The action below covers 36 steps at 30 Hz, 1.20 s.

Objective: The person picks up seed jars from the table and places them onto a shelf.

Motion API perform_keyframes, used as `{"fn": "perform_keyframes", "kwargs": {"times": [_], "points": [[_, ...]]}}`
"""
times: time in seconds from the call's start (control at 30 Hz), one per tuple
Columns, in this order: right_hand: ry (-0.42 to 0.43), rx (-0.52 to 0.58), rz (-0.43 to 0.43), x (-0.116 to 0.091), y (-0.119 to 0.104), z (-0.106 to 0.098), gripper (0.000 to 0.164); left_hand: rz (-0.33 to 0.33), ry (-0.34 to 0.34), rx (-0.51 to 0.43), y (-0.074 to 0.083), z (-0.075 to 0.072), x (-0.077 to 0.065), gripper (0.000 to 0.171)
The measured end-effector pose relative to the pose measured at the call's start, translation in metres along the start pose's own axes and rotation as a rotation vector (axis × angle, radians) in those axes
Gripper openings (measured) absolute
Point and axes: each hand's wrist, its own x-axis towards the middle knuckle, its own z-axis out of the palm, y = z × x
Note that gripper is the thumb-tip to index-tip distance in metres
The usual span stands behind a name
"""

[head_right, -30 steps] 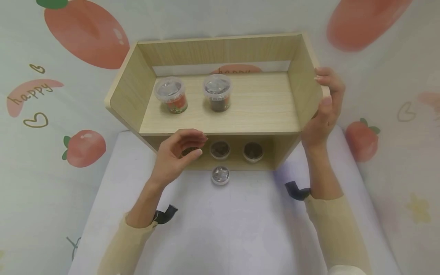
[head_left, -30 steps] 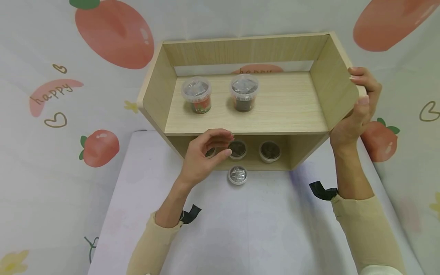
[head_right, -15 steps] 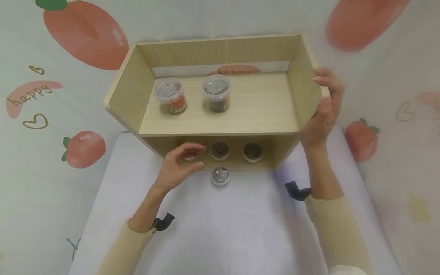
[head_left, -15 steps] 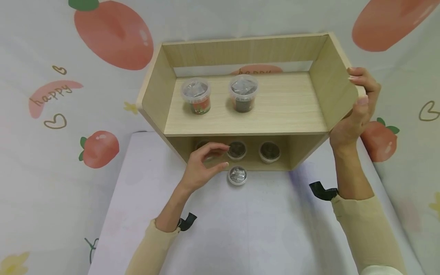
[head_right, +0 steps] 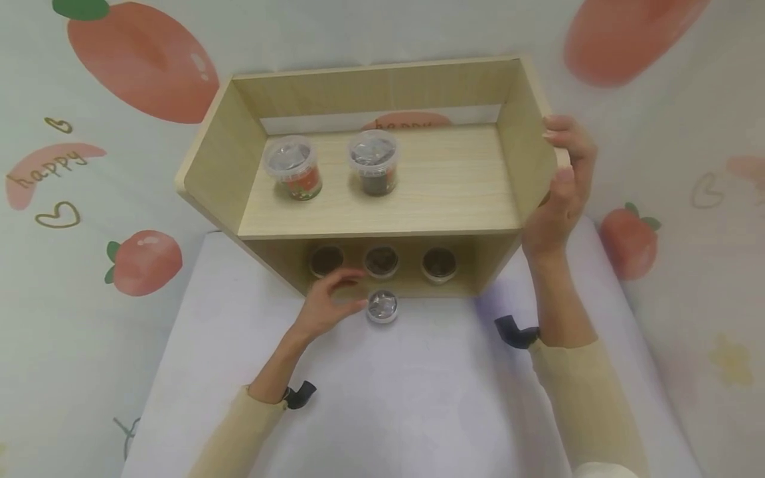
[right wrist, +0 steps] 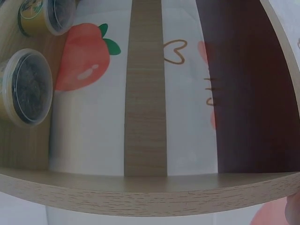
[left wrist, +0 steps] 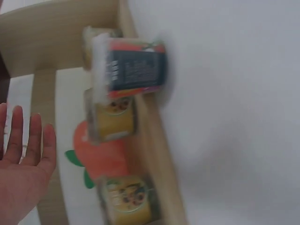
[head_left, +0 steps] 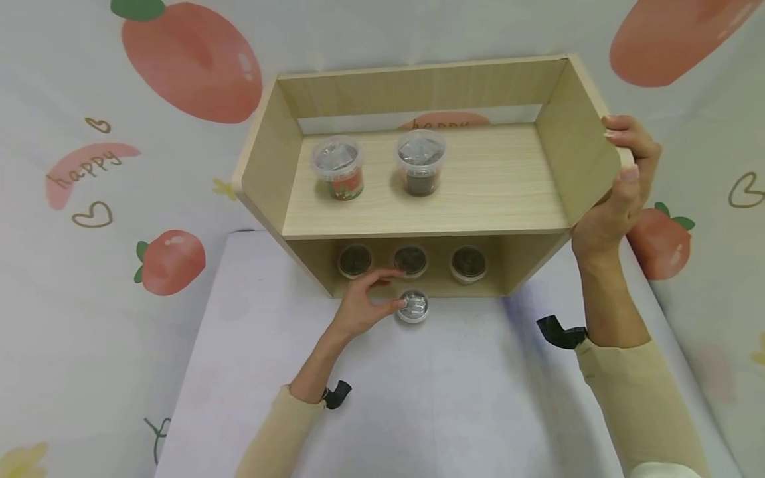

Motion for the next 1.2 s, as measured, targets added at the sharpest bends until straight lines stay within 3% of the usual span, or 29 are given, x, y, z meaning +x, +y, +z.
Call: {"fn": "perform_keyframes", "kwargs": {"times": [0.6, 1.03, 1.2], "points": [[0.008, -0.016, 0.005, -0.002, -0.006, 0.008, 0.030, -0.083, 0.020, 0.010, -0.040, 0.018, -0.016, 0.048], [0.013, -0.045, 0.032, -0.003, -0.008, 0.007, 0.028, -0.167, -0.040, -0.055, -0.060, 0.028, -0.022, 0.063], [0.012, -0.057, 0.031, -0.002, -0.008, 0.006, 0.029, -0.241, -0.077, -0.098, -0.065, 0.030, -0.022, 0.065]]}}
